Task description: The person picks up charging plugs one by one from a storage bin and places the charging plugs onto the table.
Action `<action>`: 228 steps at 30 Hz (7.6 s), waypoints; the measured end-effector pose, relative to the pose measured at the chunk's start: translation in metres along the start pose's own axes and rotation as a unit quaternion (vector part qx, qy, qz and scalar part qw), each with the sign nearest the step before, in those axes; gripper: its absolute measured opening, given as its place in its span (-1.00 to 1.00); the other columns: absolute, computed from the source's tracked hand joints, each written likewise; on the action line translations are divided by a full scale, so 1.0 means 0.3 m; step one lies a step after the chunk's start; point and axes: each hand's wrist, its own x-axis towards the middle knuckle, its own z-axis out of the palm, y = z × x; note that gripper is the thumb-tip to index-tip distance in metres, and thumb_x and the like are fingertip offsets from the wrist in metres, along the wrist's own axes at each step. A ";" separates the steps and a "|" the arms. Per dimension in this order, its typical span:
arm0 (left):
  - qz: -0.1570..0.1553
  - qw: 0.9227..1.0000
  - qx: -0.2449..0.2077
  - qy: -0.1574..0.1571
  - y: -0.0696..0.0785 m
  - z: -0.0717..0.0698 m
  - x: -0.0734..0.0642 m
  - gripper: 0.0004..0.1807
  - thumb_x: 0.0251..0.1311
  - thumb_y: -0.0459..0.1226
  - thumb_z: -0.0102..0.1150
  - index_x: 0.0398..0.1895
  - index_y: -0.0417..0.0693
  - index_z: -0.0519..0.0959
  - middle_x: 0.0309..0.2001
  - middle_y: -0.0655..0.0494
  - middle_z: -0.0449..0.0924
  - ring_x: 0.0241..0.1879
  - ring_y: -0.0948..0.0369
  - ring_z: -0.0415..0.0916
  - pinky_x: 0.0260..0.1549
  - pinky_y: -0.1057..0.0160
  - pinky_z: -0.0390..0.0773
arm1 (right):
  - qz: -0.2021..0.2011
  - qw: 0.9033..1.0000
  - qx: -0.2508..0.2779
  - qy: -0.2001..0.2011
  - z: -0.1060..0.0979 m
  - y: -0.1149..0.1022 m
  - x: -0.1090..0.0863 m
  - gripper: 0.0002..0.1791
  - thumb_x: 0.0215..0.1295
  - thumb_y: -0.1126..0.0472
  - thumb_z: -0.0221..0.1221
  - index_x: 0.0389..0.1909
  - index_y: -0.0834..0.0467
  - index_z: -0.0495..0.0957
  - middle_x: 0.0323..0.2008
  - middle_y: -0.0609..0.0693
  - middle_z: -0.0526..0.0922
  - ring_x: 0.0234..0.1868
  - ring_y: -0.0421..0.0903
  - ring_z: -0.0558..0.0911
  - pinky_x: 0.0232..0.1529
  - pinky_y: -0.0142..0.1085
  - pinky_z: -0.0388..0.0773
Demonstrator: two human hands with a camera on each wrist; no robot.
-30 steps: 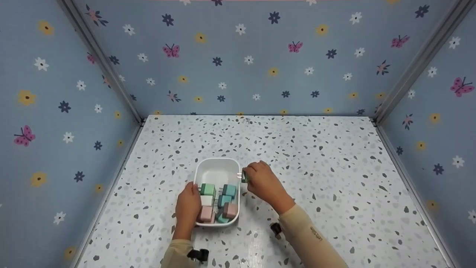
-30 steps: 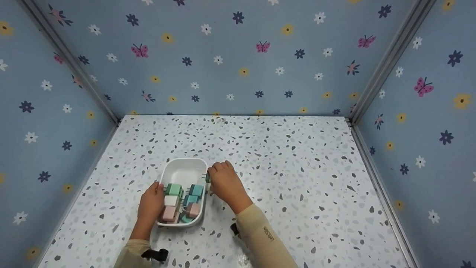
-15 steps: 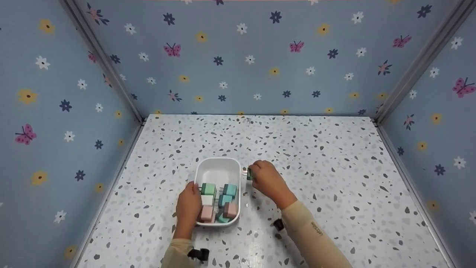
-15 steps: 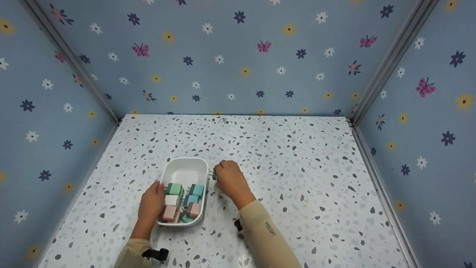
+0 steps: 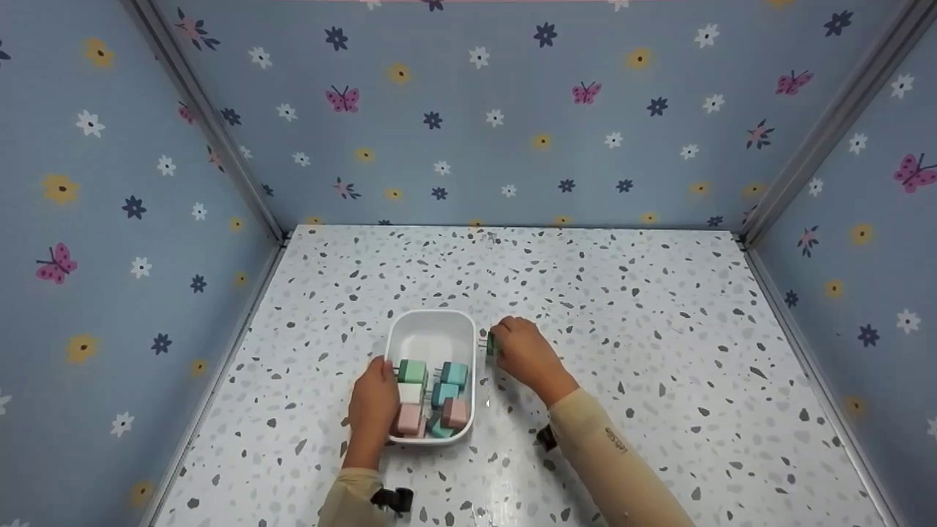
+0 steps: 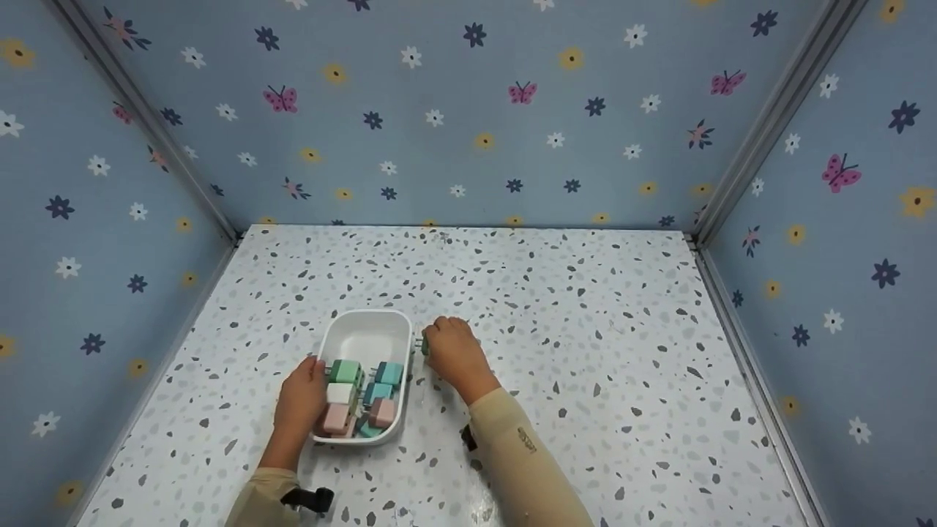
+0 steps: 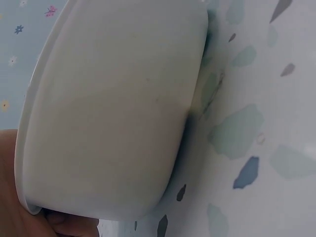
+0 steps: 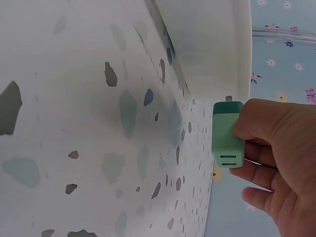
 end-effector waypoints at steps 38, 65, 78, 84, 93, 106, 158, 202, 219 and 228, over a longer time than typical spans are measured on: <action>0.001 0.999 0.047 -0.005 -0.003 0.012 0.009 -0.63 0.63 -0.04 -0.30 0.00 -0.13 0.41 -0.28 -0.14 0.60 -0.37 0.00 0.52 -0.40 0.00 0.42 | 0.031 0.998 0.024 -0.039 0.086 0.016 0.018 -0.78 0.43 0.28 0.22 0.03 0.19 0.66 -0.08 0.06 0.68 -0.04 -0.01 0.66 0.12 -0.14 0.57; 0.006 0.999 0.045 -0.007 -0.005 0.015 0.005 -0.61 0.64 -0.03 -0.32 0.00 -0.12 0.43 -0.32 -0.12 0.58 -0.39 0.02 0.48 -0.43 0.05 0.37 | 0.064 0.995 0.052 -0.059 0.093 0.033 -0.006 -0.63 0.43 0.20 0.22 0.20 0.17 0.60 0.12 0.09 0.65 0.16 0.03 0.62 0.29 -0.09 0.47; 0.005 0.999 0.044 -0.001 -0.001 0.012 0.002 -0.62 0.63 -0.02 -0.30 -0.06 -0.10 0.44 -0.34 -0.12 0.59 -0.40 0.00 0.51 -0.44 0.06 0.38 | 0.027 0.998 0.059 -0.008 0.043 0.013 -0.030 -0.56 0.36 0.27 0.24 0.23 0.29 0.56 0.14 0.17 0.65 0.19 0.10 0.62 0.30 -0.05 0.46; 0.002 0.999 0.043 -0.008 0.003 0.010 0.005 -0.60 0.64 -0.02 -0.33 -0.03 -0.10 0.44 -0.30 -0.13 0.60 -0.36 -0.02 0.53 -0.39 0.03 0.42 | 0.021 0.997 0.068 0.005 0.013 -0.004 -0.040 -0.53 0.32 0.27 0.28 0.24 0.27 0.56 0.15 0.16 0.64 0.20 0.09 0.61 0.31 -0.06 0.46; 0.008 0.999 0.043 -0.008 0.010 0.003 0.005 -0.58 0.64 -0.02 -0.33 0.06 -0.14 0.44 -0.19 -0.20 0.64 -0.23 -0.09 0.62 -0.28 -0.08 0.49 | 0.042 0.994 0.104 -0.008 -0.024 -0.043 -0.059 -0.51 0.29 0.19 0.36 0.24 0.18 0.58 0.17 0.09 0.63 0.21 0.03 0.59 0.30 -0.07 0.46; -0.003 0.999 0.040 -0.009 0.002 0.013 0.000 -0.59 0.64 -0.01 -0.32 0.02 -0.11 0.44 -0.27 -0.13 0.60 -0.36 0.00 0.50 -0.38 0.04 0.41 | 0.021 0.993 0.111 0.019 -0.042 -0.089 -0.098 -0.47 0.32 0.14 0.34 0.28 0.20 0.55 0.17 0.10 0.62 0.20 0.04 0.59 0.29 -0.07 0.47; -0.007 0.999 0.042 -0.005 -0.002 0.016 0.000 -0.58 0.64 0.00 -0.32 0.00 -0.10 0.45 -0.25 -0.11 0.61 -0.38 0.00 0.47 -0.38 0.04 0.39 | -0.119 0.992 -0.004 -0.031 -0.039 -0.317 -0.123 -0.74 0.05 -0.03 0.47 -0.47 0.02 0.64 -0.49 -0.16 0.60 -0.43 -0.13 0.52 -0.17 -0.21 0.54; 0.003 0.999 0.032 -0.004 0.004 0.012 0.001 -0.60 0.65 -0.03 -0.32 -0.03 -0.12 0.45 -0.30 -0.12 0.58 -0.37 0.01 0.47 -0.39 0.06 0.39 | -0.142 0.989 0.013 0.040 -0.022 -0.314 -0.111 -0.87 0.11 0.20 0.40 -0.32 0.05 0.67 -0.39 -0.15 0.62 -0.35 -0.16 0.58 -0.06 -0.24 0.54; 0.002 0.999 0.032 -0.004 0.011 0.011 0.006 -0.58 0.64 -0.03 -0.32 0.00 -0.13 0.46 -0.24 -0.14 0.61 -0.32 -0.03 0.54 -0.31 -0.02 0.46 | -0.067 0.994 0.060 0.065 -0.120 -0.157 -0.106 -0.68 0.23 0.22 0.41 -0.02 0.16 0.64 -0.13 -0.03 0.65 -0.11 -0.08 0.64 0.04 -0.17 0.58; 0.007 0.999 0.035 -0.004 0.005 0.018 0.012 -0.56 0.65 -0.03 -0.35 0.04 -0.16 0.46 -0.20 -0.18 0.64 -0.26 -0.06 0.59 -0.28 -0.05 0.48 | -0.021 0.997 0.046 0.051 -0.083 -0.114 -0.112 -0.77 0.31 0.23 0.34 -0.05 0.18 0.65 -0.21 0.00 0.64 -0.24 -0.05 0.63 -0.11 -0.14 0.60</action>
